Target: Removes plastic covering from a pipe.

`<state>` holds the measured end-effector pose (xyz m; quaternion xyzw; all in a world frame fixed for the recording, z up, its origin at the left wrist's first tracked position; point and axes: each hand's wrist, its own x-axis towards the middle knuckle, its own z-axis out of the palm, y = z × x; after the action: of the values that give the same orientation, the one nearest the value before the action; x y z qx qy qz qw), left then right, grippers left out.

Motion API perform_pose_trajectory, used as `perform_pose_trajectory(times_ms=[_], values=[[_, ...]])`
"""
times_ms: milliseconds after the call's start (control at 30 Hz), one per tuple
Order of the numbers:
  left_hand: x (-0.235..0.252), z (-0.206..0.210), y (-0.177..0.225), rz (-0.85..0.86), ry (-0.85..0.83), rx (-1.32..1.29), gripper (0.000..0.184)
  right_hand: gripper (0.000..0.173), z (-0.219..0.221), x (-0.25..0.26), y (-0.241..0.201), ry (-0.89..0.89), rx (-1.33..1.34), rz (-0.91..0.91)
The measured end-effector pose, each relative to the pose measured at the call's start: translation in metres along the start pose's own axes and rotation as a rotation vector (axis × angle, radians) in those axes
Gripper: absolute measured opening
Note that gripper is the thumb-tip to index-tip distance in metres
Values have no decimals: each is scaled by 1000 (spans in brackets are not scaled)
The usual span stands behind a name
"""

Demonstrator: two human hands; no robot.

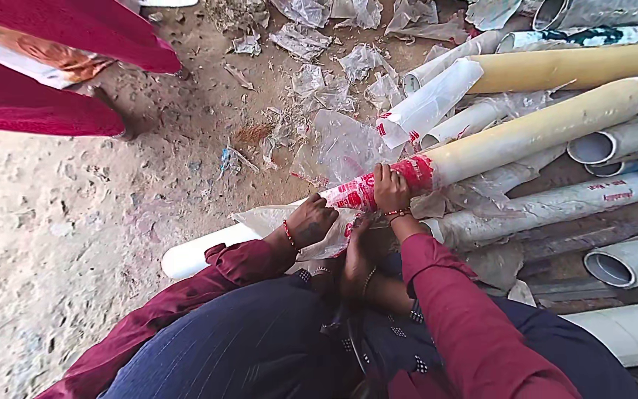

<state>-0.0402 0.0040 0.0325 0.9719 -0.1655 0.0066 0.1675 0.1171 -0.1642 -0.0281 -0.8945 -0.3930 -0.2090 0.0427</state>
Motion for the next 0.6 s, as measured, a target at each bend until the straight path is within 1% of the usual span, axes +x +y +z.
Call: perform_pose_trajectory(times_ms=[133,200,233,267,300,333,367,400,433,533,567,600], values=[[33,-27,-2,-57,143,-68,29,27,-2,11,-2,-15,-2,4],[50,-38,-7,-91,154,-74,28,25,-5,18,-4,-79,22,29],[54,-36,-12,-109,133,-79,33,26,-6,21,-5,-119,38,36],[52,-31,-16,-128,74,-97,43,27,-7,24,-6,-140,43,39],[47,-26,-19,-152,-41,-153,51,27,-6,26,-7,-151,46,40],[47,-28,-34,-126,-232,-251,57,27,-6,27,-7,-154,46,41],[49,-28,-46,-98,-404,-329,58,27,-6,27,-7,-151,40,41],[46,-22,-56,-58,-465,-382,57,26,-6,27,-7,-149,32,41],[39,-9,-63,-15,-404,-447,57,26,-5,25,-6,-138,23,38],[17,10,-59,-8,-259,-523,68,26,-3,26,-6,-103,29,52],[7,16,-55,3,-162,-502,67,26,-4,27,-7,-110,33,63],[0,20,-49,-6,-75,-457,60,26,-4,28,-7,-117,39,74]])
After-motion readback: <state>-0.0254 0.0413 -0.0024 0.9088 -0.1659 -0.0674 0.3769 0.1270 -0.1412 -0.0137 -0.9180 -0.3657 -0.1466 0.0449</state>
